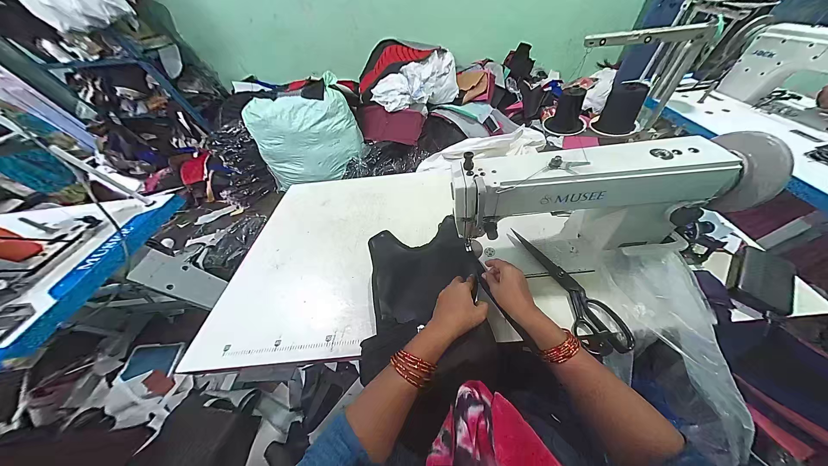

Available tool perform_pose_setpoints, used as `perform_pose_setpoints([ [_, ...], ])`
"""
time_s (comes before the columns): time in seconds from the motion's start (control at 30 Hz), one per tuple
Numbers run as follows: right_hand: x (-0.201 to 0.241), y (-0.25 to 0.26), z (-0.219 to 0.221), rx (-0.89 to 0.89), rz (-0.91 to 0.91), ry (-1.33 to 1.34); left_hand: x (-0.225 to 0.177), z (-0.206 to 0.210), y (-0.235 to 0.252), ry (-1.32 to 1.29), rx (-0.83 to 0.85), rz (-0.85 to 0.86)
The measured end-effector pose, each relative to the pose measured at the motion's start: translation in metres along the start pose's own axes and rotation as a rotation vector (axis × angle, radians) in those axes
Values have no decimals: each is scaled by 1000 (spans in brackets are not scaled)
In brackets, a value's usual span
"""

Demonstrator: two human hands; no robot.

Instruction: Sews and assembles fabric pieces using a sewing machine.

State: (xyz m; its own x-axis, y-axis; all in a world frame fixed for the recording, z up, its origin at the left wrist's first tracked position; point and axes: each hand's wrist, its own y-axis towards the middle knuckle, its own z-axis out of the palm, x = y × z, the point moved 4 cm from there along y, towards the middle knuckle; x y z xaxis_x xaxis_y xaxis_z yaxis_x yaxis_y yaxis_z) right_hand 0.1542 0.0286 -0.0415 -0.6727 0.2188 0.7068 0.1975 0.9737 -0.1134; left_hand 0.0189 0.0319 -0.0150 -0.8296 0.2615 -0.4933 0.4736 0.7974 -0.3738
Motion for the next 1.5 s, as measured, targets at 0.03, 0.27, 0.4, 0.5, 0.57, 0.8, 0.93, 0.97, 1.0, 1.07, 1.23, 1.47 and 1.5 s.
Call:
perform_pose_setpoints([
  [0.03, 1, -2, 0, 19, 20, -29, 0, -2, 1, -3, 12, 6],
  [0.27, 5, -11, -3, 46, 87, 1, 13, -4, 9, -112, 45, 64],
  [0.4, 5, -18, 6, 52, 77, 84, 17, -4, 11, -173, 34, 81],
  [0.5, 5, -19, 9, 75, 61, 157, 17, -1, 12, -179, 36, 90],
  [0.57, 4, -18, 9, 82, 60, 184, 15, -1, 12, -145, 50, 87],
  [0.8, 1, -20, 8, 63, 59, 195, 2, 1, 9, 65, 95, 135],
  [0.93, 3, -25, 8, 62, 51, 162, 2, 2, 7, 82, 87, 149],
  [0.97, 4, -26, 7, 61, 35, 141, 3, 3, 7, 78, 82, 161],
  [1.0, 6, -27, 7, 69, 20, 118, 3, 3, 6, 74, 85, 176],
  [1.07, 10, -30, 6, 106, -3, 65, 5, 2, 5, 43, 102, 218],
  [1.23, 17, -39, 7, 196, -36, -79, 14, -2, -1, -95, 60, 345],
  [1.47, 24, -47, 18, 230, -68, -312, 27, -10, 6, -171, -311, 323],
  [1.5, 24, -48, 18, 235, -73, -325, 25, -12, 11, -85, -293, 327],
])
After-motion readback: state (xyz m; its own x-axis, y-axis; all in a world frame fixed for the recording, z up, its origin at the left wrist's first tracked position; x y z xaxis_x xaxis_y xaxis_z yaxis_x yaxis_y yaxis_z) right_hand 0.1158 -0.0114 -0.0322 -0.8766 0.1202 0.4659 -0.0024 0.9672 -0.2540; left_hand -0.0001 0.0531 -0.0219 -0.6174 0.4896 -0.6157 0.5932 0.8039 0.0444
